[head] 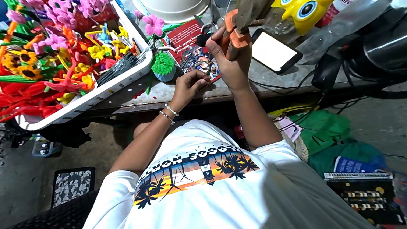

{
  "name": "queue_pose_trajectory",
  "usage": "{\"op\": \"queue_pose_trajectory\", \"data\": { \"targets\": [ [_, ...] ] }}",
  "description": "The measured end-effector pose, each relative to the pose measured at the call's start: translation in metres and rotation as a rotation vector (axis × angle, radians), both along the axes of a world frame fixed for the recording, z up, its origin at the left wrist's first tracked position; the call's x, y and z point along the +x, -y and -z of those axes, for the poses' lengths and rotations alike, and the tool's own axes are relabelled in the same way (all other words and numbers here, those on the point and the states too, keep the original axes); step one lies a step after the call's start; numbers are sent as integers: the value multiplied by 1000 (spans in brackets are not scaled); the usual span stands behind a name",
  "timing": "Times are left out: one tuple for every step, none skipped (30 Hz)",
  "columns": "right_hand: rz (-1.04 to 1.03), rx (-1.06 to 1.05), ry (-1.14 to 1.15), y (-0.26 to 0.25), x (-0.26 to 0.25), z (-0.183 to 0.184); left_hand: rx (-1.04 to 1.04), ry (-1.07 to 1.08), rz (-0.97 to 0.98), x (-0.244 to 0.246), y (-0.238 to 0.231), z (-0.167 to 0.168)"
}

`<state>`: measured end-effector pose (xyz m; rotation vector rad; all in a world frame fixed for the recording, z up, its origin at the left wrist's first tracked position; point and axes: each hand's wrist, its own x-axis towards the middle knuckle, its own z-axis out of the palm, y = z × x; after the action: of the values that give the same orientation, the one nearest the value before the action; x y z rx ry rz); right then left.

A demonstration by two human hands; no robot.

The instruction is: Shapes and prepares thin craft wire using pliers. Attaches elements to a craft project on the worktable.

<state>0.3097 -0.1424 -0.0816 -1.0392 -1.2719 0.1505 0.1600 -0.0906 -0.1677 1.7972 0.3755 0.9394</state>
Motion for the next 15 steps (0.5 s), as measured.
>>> {"op": "queue_pose_trajectory", "data": {
  "targets": [
    [3,2,0,0,0,1,12,-5,0,0,0,1],
    [-5,7,-6,0,1,1,25,-14,-6,-1,0,2],
    [-17,11,-13,1,1,1,33,-21,-9,-1,1,2],
    [-27,20,-18,2,1,1,39,-24,-9,-1,1,3],
    [-35,27,-26,2,1,2,44,-24,-7,-1,1,3],
    [-39,30,-28,2,1,2,50,-26,-4,-1,1,3],
    [-42,30,-26,2,2,1,57,-33,-4,-1,2,3],
    [-41,26,-21,3,2,1,64,-44,-8,-1,2,3],
    [-40,23,-18,3,2,1,72,-53,-13,0,3,3],
    [-37,17,-15,4,2,0,80,-56,-17,0,3,3],
    [-33,14,-14,4,2,0,88,-57,-21,1,3,3],
    [-34,13,-14,4,2,0,101,-57,-24,1,4,2],
    [-34,15,-12,4,2,0,113,-52,-25,1,4,2],
    [-31,16,-12,4,2,0,123,-45,-26,2,4,2],
    [-26,14,-12,4,2,0,129,-37,-28,2,5,3]
  ]
}}
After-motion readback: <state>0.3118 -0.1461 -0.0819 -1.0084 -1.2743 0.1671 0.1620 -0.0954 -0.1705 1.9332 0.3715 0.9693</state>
